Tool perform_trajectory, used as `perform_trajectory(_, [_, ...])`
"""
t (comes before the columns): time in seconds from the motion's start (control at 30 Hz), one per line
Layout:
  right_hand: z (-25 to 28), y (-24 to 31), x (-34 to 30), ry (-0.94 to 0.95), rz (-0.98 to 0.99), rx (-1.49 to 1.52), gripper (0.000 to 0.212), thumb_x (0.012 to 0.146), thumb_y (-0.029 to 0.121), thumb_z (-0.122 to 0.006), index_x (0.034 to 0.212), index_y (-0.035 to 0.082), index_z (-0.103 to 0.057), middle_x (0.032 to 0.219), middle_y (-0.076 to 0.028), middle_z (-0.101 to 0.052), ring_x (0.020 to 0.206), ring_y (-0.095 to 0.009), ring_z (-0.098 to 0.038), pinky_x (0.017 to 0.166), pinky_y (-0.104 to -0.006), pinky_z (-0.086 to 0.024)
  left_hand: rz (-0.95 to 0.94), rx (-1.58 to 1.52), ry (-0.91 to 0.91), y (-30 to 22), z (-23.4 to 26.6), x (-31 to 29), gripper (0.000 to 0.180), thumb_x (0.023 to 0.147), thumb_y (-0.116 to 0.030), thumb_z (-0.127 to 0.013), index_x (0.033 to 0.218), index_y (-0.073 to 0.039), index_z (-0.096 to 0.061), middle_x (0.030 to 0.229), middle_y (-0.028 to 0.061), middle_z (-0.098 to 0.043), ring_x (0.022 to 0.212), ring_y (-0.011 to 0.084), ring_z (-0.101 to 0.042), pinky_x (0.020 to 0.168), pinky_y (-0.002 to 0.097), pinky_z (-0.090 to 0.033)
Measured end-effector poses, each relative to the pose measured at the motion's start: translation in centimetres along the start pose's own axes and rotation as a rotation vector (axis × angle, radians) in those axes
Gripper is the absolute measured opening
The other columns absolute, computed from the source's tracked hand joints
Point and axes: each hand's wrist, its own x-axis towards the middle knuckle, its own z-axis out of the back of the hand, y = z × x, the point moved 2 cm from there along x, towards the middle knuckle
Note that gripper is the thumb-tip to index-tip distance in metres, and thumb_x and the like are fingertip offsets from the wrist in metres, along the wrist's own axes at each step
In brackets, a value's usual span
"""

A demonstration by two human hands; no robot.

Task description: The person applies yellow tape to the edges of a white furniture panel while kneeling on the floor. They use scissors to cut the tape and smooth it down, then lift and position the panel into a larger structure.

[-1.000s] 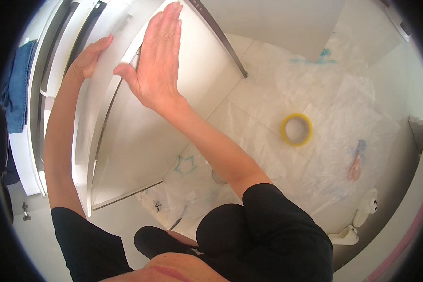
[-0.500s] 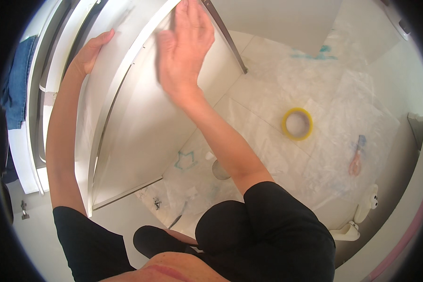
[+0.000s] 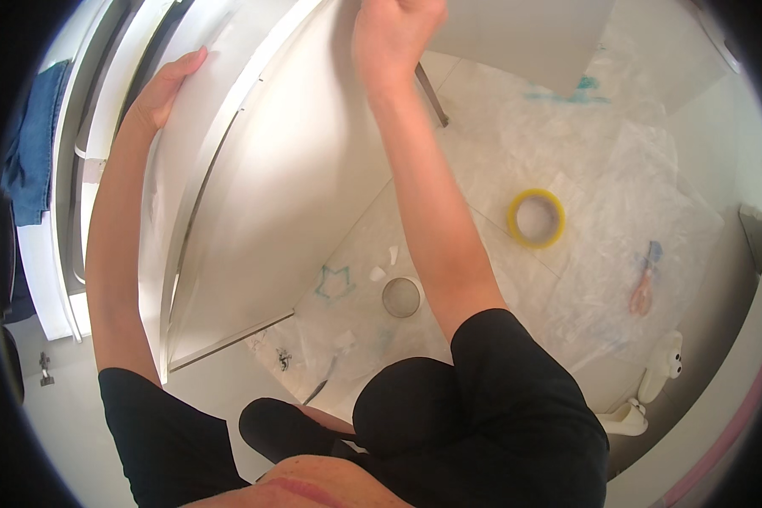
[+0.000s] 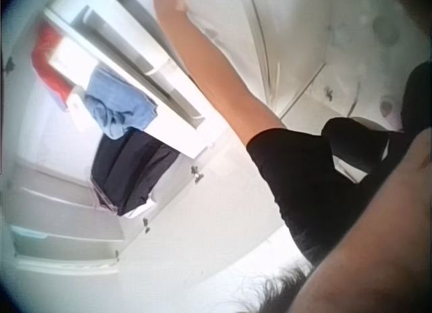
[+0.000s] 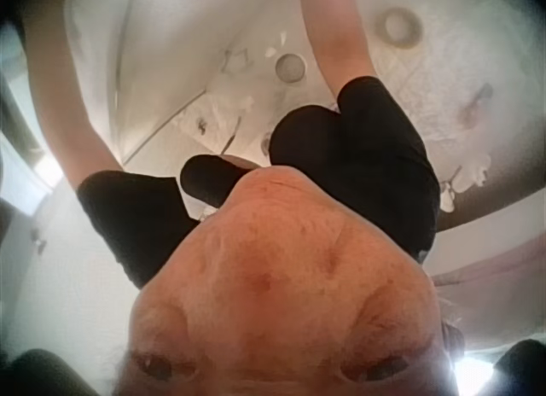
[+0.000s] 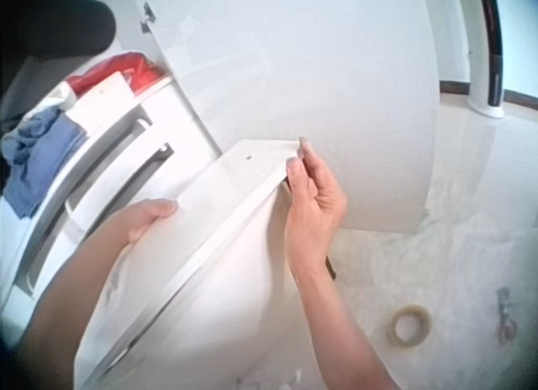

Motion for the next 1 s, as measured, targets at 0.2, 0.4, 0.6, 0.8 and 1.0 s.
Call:
perform_trajectory(0.2, [-2.6, -0.6, -8.5, 0.172, 0.342, -0.558, 0.066, 0.104, 0.030, -0.038, 0.152, -0.009, -0.014, 0.159, -0.028, -0.013, 0.149, -0.042, -0.011, 0.119, -0.0503, -0.009, 0.024, -0.005, -0.009, 0.4, -1.0, -1.3, 0.053, 0.094, -0.047, -0.063, 0.122, -0.002, -0.061, 0.112, 0.0089, -0.066, 0.099, 0.0155, -0.064, 0.088, 0.0319, -0.054])
perform_trajectory(0.4, [-3.8, -0.3, -12.8, 0.222, 0.353, -0.552, 0.067, 0.104, 0.032, -0.034, 0.152, -0.010, -0.012, 0.159, -0.030, -0.010, 0.148, -0.045, -0.008, 0.119, -0.0528, -0.007, 0.112, -0.173, -0.159, 5.7, 3.3, -8.3, 0.059, 0.097, -0.051, -0.056, 0.129, -0.001, -0.057, 0.119, 0.0095, -0.066, 0.104, 0.0163, -0.063, 0.092, 0.0315, -0.052])
perform_trajectory(0.6, [-5.3, 0.8, -17.5, 0.317, 0.367, -0.506, 0.069, 0.103, 0.029, -0.038, 0.154, -0.006, -0.008, 0.161, -0.028, -0.002, 0.149, -0.048, 0.001, 0.117, -0.0571, -0.002, 0.123, 0.003, -0.253, 10.1, 5.8, -14.1, 0.052, 0.093, -0.051, -0.063, 0.121, -0.007, -0.064, 0.112, 0.0058, -0.067, 0.100, 0.0129, -0.063, 0.089, 0.0300, -0.052])
perform_trajectory(0.8, [-6.4, 0.2, -22.0, 0.327, 0.497, -0.565, 0.075, 0.100, 0.047, -0.044, 0.147, -0.009, -0.028, 0.155, -0.032, -0.023, 0.144, -0.052, -0.019, 0.115, -0.0614, -0.013, 0.071, 0.154, -0.304, 9.5, 4.6, -13.3, 0.053, 0.091, -0.051, -0.064, 0.119, -0.007, -0.065, 0.110, 0.0039, -0.066, 0.097, 0.0116, -0.061, 0.086, 0.0290, -0.050])
perform_trajectory(1.0, [-7.5, -0.2, -27.2, 0.445, 0.627, -0.629, 0.061, 0.103, 0.040, -0.041, 0.141, -0.008, -0.042, 0.149, -0.029, -0.038, 0.142, -0.047, -0.030, 0.115, -0.0595, -0.019, -0.116, 0.395, -0.322, 10.0, 5.0, -13.1, 0.050, 0.097, -0.047, -0.055, 0.126, -0.006, -0.062, 0.121, 0.0062, -0.063, 0.108, 0.0162, -0.057, 0.097, 0.0316, -0.042])
